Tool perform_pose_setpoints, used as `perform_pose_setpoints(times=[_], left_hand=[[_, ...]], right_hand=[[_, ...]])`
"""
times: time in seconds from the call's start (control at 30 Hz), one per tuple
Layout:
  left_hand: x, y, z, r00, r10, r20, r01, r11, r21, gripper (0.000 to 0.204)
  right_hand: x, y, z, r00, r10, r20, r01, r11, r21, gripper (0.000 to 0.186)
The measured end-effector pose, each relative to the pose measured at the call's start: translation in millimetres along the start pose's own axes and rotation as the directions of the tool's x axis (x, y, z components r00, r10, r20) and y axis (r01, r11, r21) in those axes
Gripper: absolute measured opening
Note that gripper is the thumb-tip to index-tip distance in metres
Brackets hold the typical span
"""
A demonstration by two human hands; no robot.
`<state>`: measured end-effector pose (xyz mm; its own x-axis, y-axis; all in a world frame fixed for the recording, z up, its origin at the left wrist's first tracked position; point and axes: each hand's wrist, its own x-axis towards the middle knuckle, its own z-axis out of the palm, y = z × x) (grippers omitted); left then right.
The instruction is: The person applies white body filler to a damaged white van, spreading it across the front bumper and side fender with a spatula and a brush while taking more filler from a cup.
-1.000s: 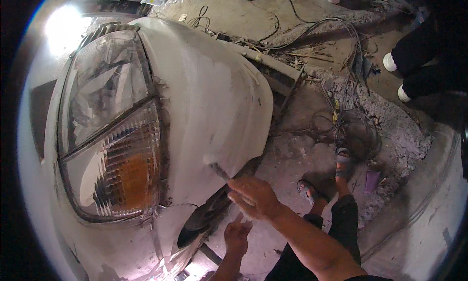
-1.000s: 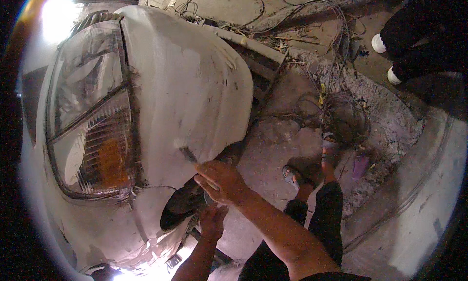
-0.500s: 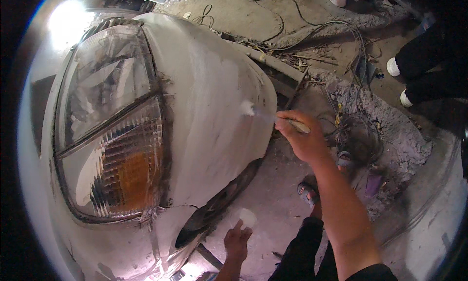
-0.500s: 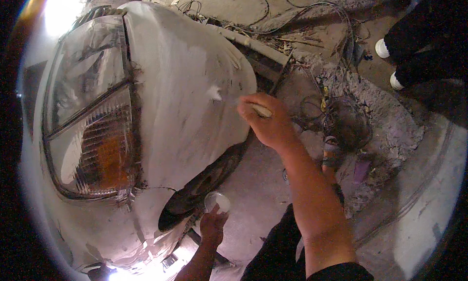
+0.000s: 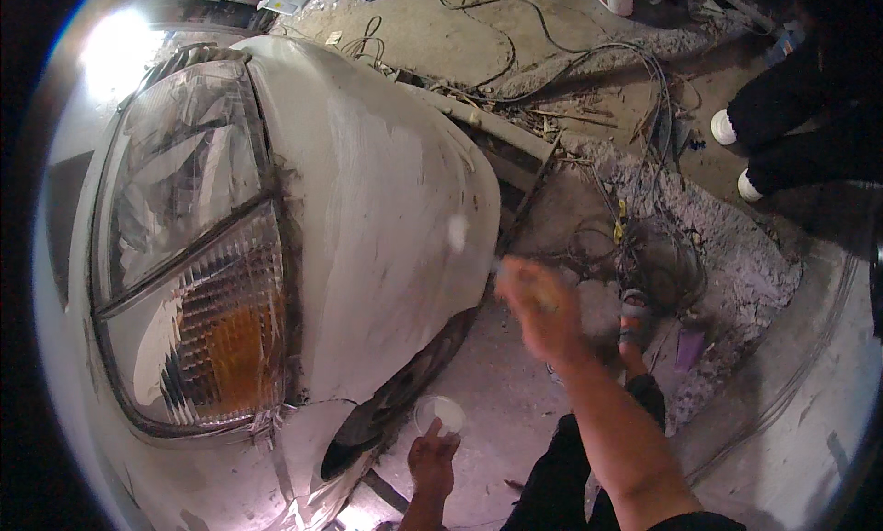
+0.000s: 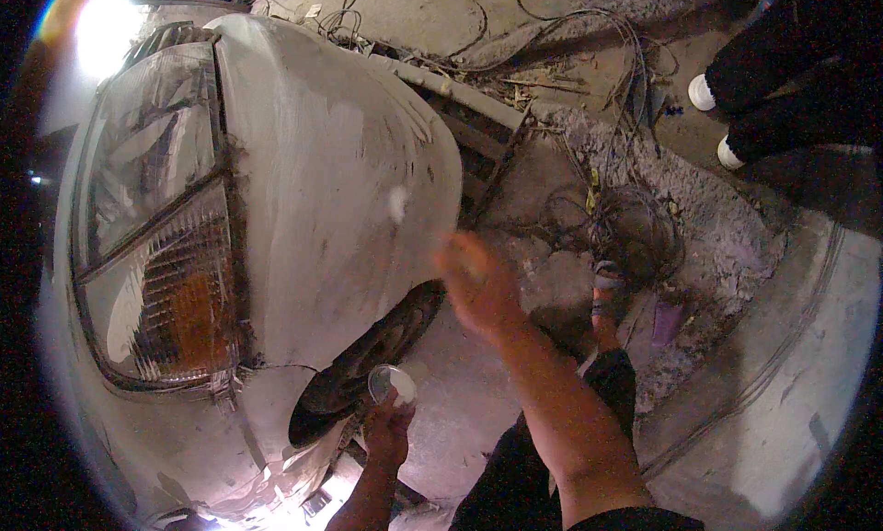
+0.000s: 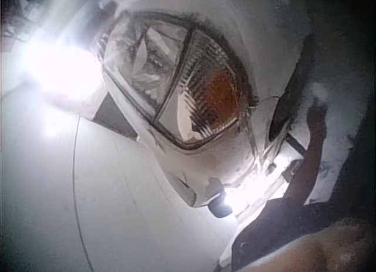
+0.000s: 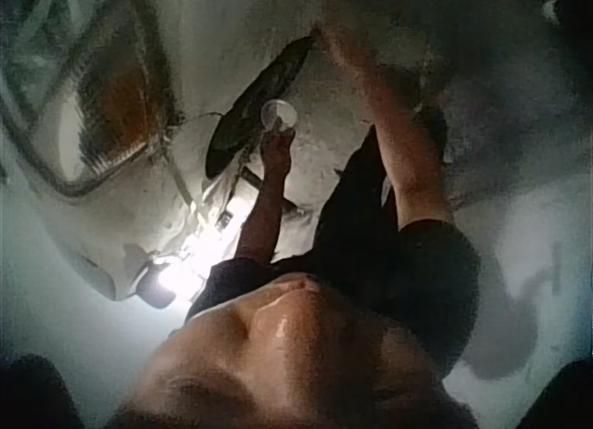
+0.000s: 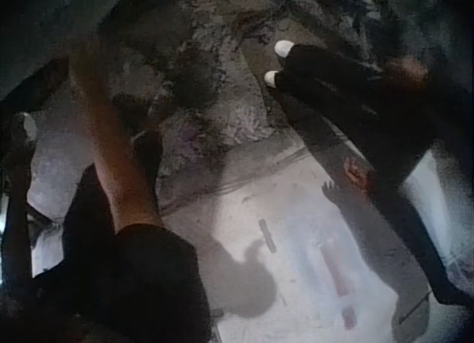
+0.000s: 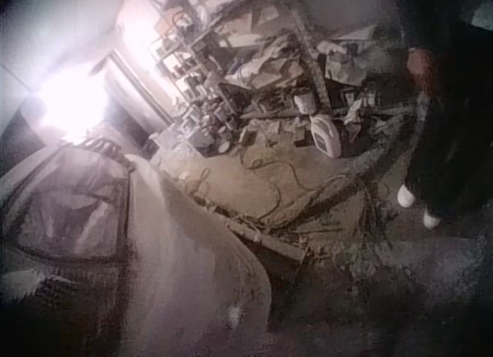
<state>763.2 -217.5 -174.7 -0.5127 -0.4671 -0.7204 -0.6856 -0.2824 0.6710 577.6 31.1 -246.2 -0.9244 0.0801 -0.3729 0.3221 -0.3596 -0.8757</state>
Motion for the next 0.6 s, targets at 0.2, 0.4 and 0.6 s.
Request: perform_pose_setpoints(times=[0.2,0.4,0.6], left_hand=[[0,-2,14,0.965,0.242,0.103,-0.260,0.832,0.490,0.016],[-1,10,16,0.974,0.182,0.137,-0.220,0.905,0.364,0.010],[-5,14,44,0.999,0.036,-0.016,-0.037,0.996,-0.079,0.007]], right_hand=[[44,-16,5,0.942,-0.333,-0.046,0.311,0.916,-0.252,0.034],[8,-21,-8,0.970,-0.164,0.182,0.184,0.978,-0.095,0.032],[96,-83,-29,0.932,-0.357,0.061,0.359,0.933,-0.019,0.033]])
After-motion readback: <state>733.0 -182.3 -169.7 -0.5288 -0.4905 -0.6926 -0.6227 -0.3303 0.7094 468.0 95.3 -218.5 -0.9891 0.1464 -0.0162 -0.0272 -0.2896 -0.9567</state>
